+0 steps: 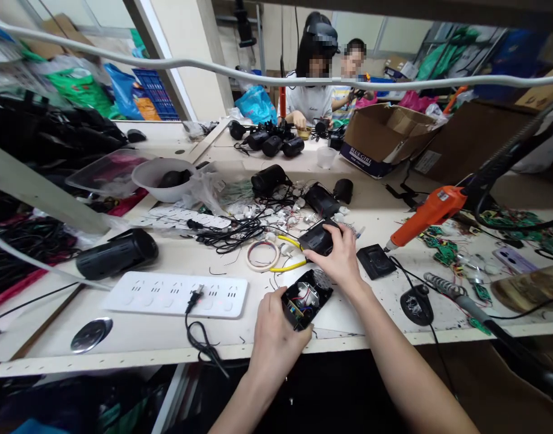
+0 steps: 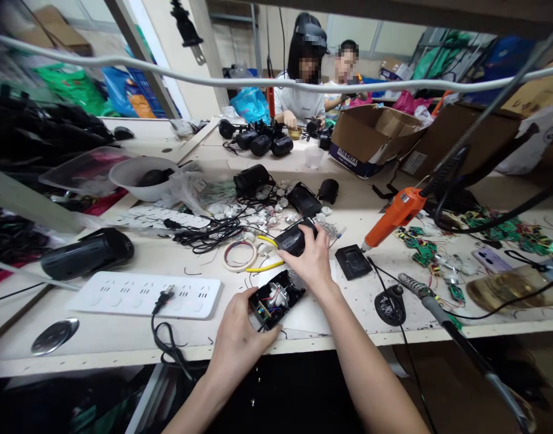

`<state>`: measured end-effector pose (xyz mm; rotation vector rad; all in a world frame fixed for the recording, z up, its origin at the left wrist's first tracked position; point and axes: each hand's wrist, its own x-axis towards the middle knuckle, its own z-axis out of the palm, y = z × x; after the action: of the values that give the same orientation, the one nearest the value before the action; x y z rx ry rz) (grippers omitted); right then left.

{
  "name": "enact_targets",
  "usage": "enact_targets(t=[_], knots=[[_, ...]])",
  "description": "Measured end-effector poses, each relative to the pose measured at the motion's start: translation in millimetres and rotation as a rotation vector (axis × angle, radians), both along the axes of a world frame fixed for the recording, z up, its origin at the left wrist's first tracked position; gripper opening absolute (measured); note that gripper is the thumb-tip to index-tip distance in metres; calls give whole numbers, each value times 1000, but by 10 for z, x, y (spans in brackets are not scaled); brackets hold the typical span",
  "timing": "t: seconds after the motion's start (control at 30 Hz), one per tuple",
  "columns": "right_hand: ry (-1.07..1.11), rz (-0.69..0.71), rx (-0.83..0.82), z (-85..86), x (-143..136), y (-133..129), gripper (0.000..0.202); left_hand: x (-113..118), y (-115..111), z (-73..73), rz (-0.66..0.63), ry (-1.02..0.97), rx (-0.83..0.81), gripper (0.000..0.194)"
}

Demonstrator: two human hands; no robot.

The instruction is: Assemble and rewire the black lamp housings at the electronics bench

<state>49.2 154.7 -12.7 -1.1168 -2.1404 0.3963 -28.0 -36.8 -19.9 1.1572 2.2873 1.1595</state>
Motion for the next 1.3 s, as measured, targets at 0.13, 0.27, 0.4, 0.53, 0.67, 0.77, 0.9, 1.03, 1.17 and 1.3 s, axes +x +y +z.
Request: enact_targets(t=[0.13,0.27,0.4,0.53,0.67,0.77,0.9,1.03,1.17,1.3], knots=[[-87,11,-5,-60,-60,113,75,-65,77,124,-24,70,-21,65],[-126,53,17,-80,-86,179,73,-91,133,236,-44,98,-85,65],[-166,75,27,-67,-80,187,76,-63,147,299,-67,153,-108,64],[-175,82,2,-55,-56,179,76,-25,129,281,-103,234,-66,65],[-174,98,-11,-83,-28,168,76,-3,105,238,-127,285,-48,70],[-98,95,41,-123,7,142,67,6,102,220,-122,305,-44,69],[79,95,126,-102,126,39,40,5,115,210,-108,318,-16,69],[178,91,129,24,329,-209,22,-16,139,218,-101,284,-7,64],[227,115,84,85,524,-562,13,-56,156,170,-89,239,-11,66],[255,178,12,15,666,-829,10,-126,123,-1,-70,190,55,66]])
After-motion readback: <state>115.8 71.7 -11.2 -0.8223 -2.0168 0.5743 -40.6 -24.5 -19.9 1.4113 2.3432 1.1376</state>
